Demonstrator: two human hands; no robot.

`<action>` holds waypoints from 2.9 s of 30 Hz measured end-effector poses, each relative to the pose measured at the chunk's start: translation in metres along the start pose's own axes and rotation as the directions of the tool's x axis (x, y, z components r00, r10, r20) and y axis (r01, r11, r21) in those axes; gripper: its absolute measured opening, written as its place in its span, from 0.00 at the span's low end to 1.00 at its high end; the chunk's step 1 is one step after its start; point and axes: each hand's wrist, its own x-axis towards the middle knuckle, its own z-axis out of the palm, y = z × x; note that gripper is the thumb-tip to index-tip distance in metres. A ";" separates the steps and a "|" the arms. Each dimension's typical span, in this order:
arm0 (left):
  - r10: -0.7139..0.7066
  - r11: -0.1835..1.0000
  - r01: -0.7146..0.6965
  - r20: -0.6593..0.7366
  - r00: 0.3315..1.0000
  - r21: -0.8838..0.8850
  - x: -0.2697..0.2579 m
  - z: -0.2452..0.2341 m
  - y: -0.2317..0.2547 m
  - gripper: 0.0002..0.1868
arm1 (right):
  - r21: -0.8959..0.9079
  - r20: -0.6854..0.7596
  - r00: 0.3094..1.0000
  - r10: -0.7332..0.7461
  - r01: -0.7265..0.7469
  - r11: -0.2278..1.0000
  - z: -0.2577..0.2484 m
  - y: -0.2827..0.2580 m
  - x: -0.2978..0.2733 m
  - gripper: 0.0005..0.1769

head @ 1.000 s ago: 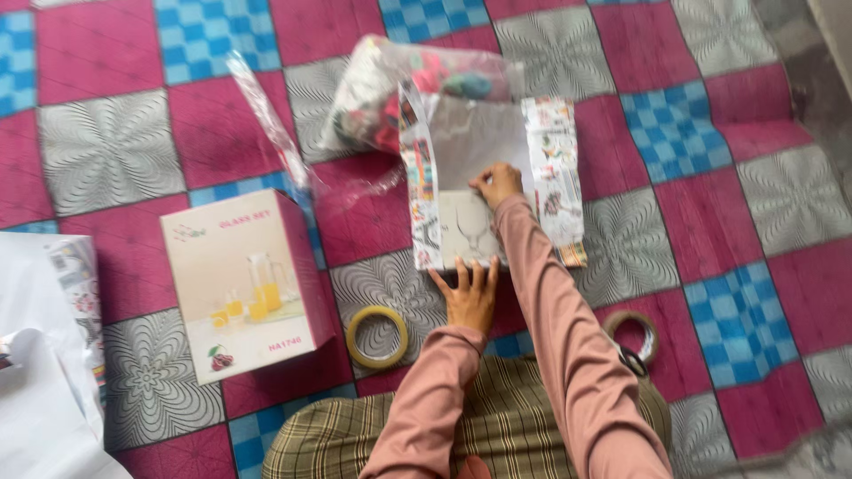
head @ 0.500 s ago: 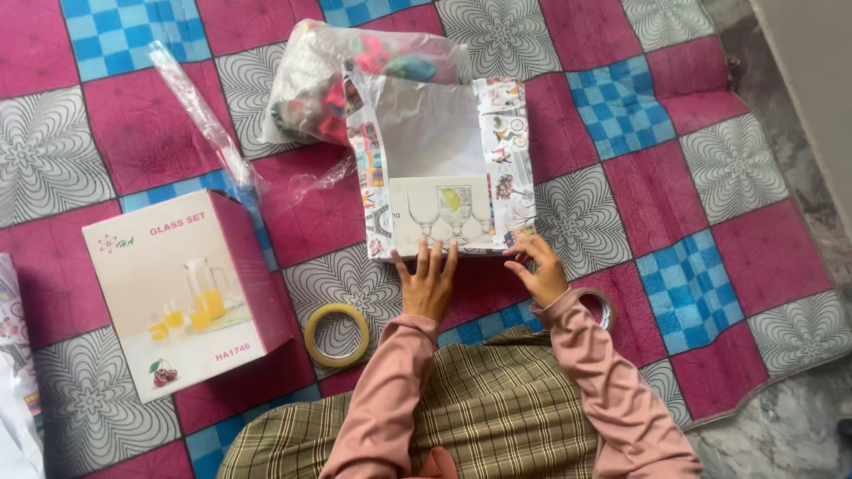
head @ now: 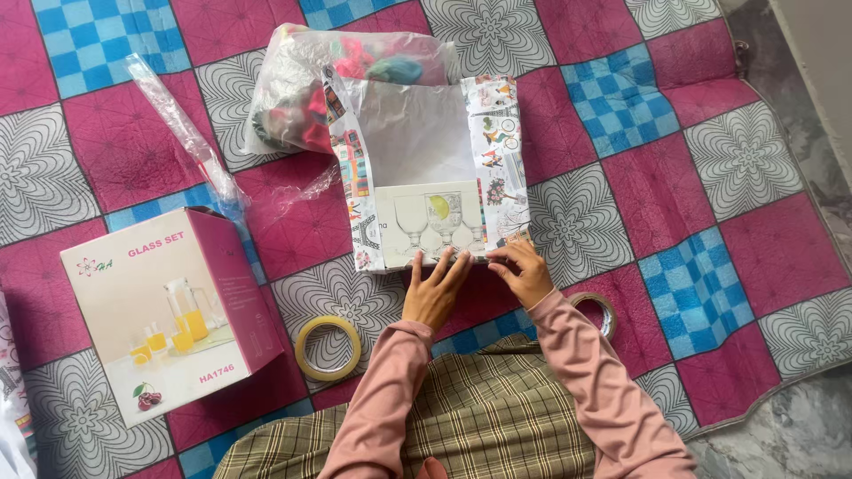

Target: The person wraps a rectangular box with patterned wrapping paper. They fold the paper around the box, secure it with clear tape, and trim excess paper with scissors. The person sits on a patterned mat on the floor during the task.

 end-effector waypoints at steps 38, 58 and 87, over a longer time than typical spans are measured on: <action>-0.069 0.998 0.069 -0.077 0.995 -0.006 0.003 0.002 0.009 0.36 | -0.410 -0.085 0.989 0.124 -0.148 0.900 0.038 -0.010 0.005 0.17; -0.050 0.999 0.051 -0.064 0.997 0.004 0.004 0.005 0.015 0.38 | -0.229 -0.119 0.904 0.410 -0.426 0.875 0.013 0.011 0.053 0.84; -0.381 0.071 0.112 0.077 0.921 -0.991 0.024 0.069 -0.211 0.44 | 0.499 -0.012 0.996 0.085 -0.067 0.864 0.013 0.160 0.105 0.45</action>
